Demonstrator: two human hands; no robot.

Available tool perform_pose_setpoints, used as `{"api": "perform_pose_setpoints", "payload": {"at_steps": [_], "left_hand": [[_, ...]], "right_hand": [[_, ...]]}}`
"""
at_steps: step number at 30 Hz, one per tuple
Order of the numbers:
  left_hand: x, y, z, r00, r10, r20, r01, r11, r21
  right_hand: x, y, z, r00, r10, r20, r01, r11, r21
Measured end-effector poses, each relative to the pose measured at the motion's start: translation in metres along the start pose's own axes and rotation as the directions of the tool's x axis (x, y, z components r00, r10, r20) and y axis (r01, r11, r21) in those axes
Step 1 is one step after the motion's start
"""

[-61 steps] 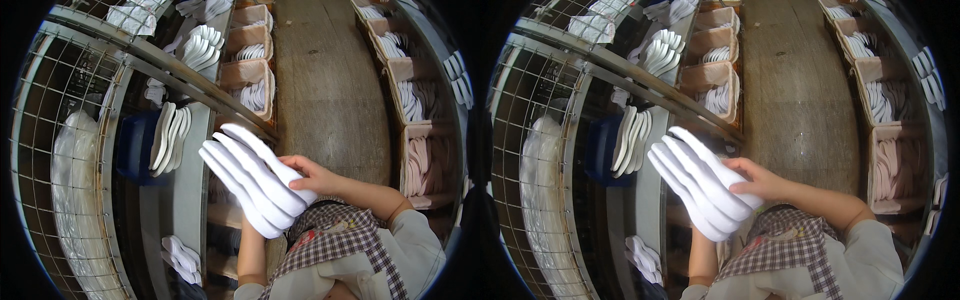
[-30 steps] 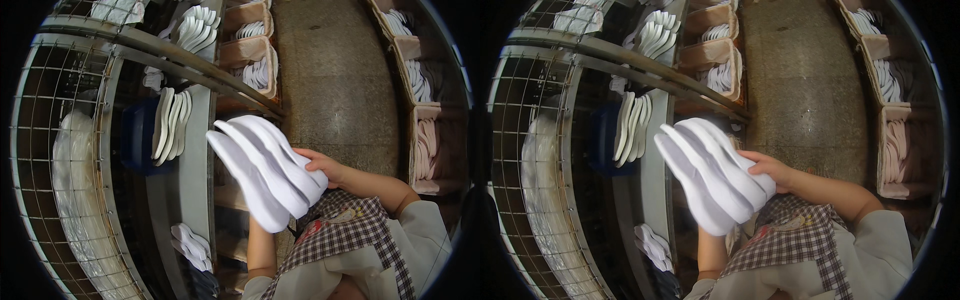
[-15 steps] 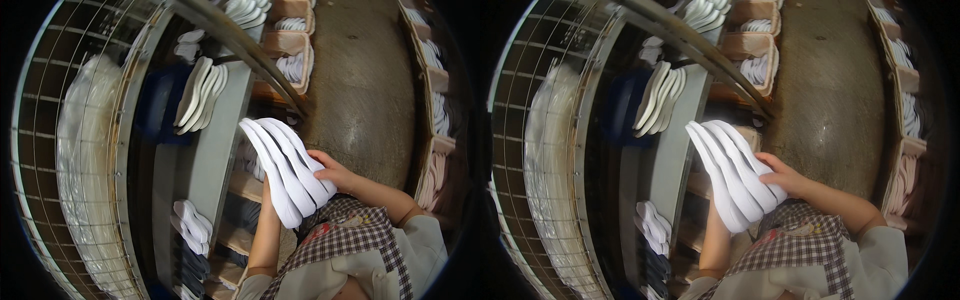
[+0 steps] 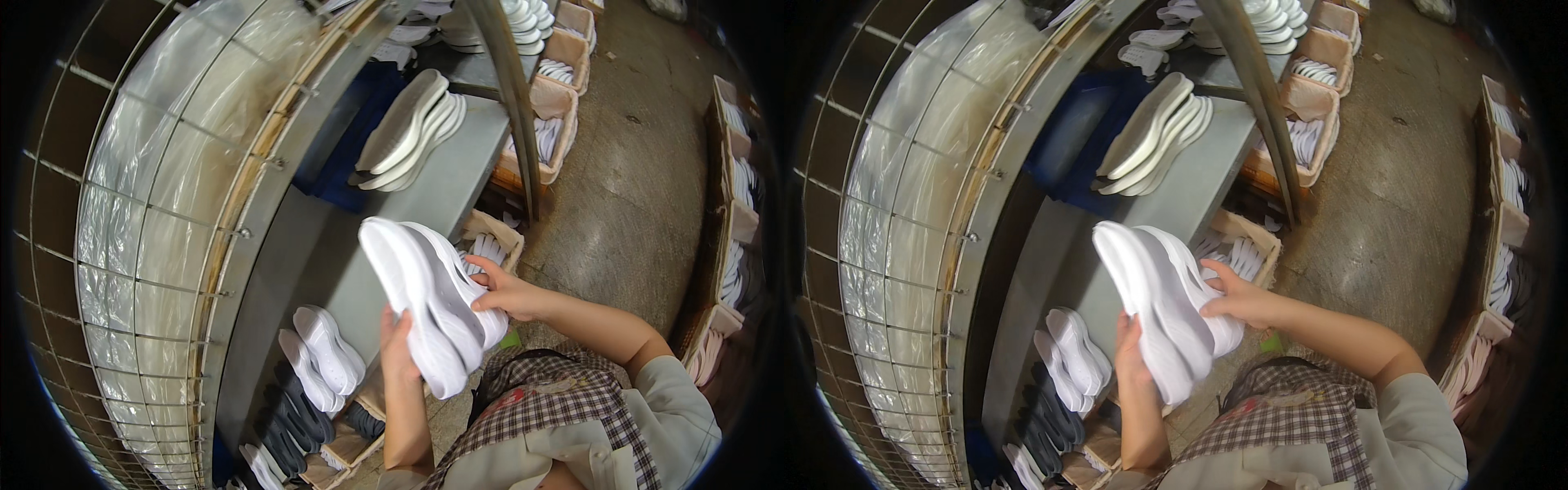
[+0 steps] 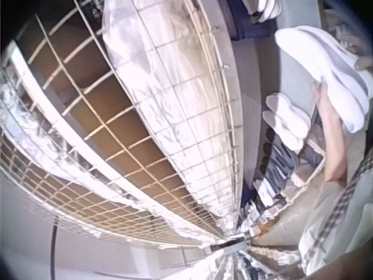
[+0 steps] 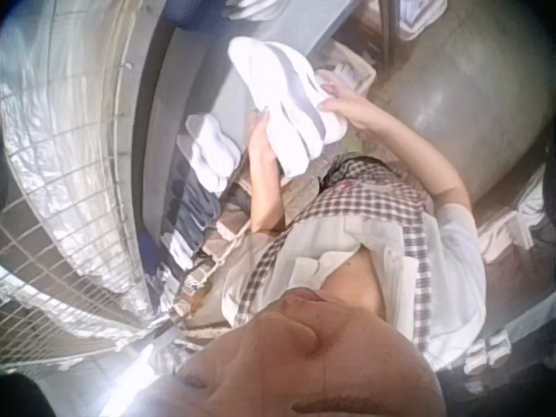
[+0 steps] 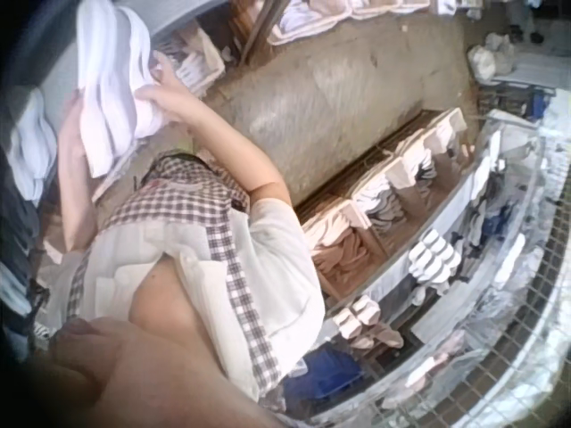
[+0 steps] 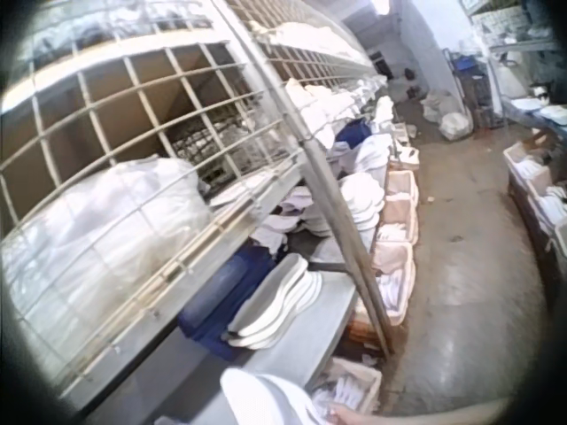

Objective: The person wipes white slippers with a brush, then picks up gray slippers, rinses them in a bucket of water, and places them into a large sack. The person then picks up white slippers again, wipes them, and places them into a sack.

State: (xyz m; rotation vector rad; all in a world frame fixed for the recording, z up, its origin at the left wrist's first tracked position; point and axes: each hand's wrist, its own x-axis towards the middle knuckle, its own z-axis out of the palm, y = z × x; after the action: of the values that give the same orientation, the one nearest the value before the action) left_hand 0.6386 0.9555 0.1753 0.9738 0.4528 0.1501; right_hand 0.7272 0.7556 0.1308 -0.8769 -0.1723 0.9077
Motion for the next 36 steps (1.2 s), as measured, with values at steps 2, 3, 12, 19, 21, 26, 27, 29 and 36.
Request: {"api": "perform_pose_setpoints", "payload": {"at_steps": [2, 3, 12, 19, 21, 26, 27, 29, 36], "left_hand": [[0.015, 0.019, -0.024, 0.985, 0.101, -0.143, -0.101, 0.995, 0.001], [0.024, 0.031, -0.039, 0.966, 0.121, -0.230, -0.121, 0.993, 0.018], [0.089, 0.038, -0.121, 0.936, 0.137, -0.324, -0.117, 0.990, 0.082], [0.086, 0.030, -0.083, 0.722, 0.551, -0.419, -0.229, 0.761, 0.607], [0.077, 0.029, -0.042, 0.517, 0.812, -0.272, -0.377, 0.501, 0.779], [0.070, 0.001, 0.087, 0.615, 0.788, -0.024, -0.472, 0.392, 0.790], [0.075, -0.014, 0.118, 0.627, 0.773, 0.095, -0.547, 0.351, 0.760], [0.088, -0.054, 0.181, 0.644, 0.724, 0.248, -0.621, 0.305, 0.722], [0.144, -0.155, 0.411, 0.653, 0.221, 0.724, -0.743, 0.374, 0.555]], "right_hand": [[0.031, -0.004, 0.006, 1.000, -0.013, 0.014, 0.013, 0.999, 0.046], [0.046, -0.008, 0.007, 1.000, -0.010, 0.021, 0.009, 0.998, 0.062], [0.152, -0.015, 0.019, 0.999, -0.035, 0.037, 0.041, 0.983, -0.178], [0.176, -0.019, -0.001, 0.967, -0.253, 0.037, 0.199, 0.652, -0.731], [0.161, -0.026, -0.008, 0.919, -0.393, 0.020, 0.263, 0.576, -0.774], [0.072, -0.057, -0.087, 0.867, -0.451, 0.210, 0.468, 0.597, -0.652], [0.045, -0.066, -0.111, 0.881, -0.428, 0.202, 0.441, 0.584, -0.682], [-0.011, -0.086, -0.169, 0.918, -0.379, 0.115, 0.339, 0.601, -0.724], [-0.166, -0.144, -0.327, 0.762, -0.338, -0.553, -0.059, 0.814, -0.578]]}}
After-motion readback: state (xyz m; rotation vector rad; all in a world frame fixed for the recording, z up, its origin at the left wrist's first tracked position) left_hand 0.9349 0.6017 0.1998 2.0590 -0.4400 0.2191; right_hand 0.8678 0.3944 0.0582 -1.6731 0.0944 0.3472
